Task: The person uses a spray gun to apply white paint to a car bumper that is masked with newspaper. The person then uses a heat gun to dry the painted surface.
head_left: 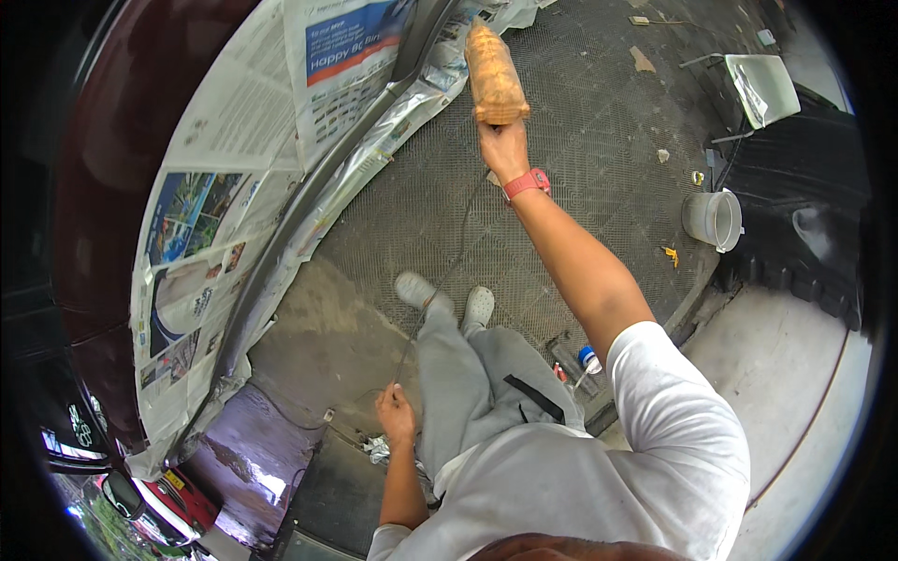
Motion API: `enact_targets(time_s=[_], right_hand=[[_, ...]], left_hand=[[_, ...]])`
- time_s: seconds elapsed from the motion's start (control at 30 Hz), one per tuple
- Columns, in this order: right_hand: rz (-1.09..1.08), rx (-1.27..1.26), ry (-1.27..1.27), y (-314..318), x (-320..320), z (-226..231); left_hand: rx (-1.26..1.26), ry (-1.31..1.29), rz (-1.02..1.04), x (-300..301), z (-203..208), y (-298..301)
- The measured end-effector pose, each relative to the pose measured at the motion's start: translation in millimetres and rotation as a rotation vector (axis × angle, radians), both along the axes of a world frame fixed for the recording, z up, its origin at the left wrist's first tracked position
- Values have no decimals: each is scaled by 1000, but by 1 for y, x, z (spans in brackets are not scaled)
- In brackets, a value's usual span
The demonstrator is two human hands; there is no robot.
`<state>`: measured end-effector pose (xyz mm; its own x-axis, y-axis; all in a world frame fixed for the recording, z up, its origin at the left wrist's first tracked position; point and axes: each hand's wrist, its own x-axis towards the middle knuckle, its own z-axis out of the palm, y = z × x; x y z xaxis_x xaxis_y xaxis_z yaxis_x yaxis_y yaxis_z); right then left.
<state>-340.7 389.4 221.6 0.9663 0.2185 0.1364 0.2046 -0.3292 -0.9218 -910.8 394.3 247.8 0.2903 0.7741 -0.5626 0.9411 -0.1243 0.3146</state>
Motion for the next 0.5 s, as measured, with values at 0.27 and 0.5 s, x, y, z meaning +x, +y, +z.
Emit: enact_targets(time_s=[0.27, 0.5], right_hand=[[352, -248, -12, -6, 22, 45], [470, -320, 140, -12, 81, 111]], left_hand=[[-244, -151, -1, 134, 17, 2], [-261, -111, -103, 230, 32, 37]])
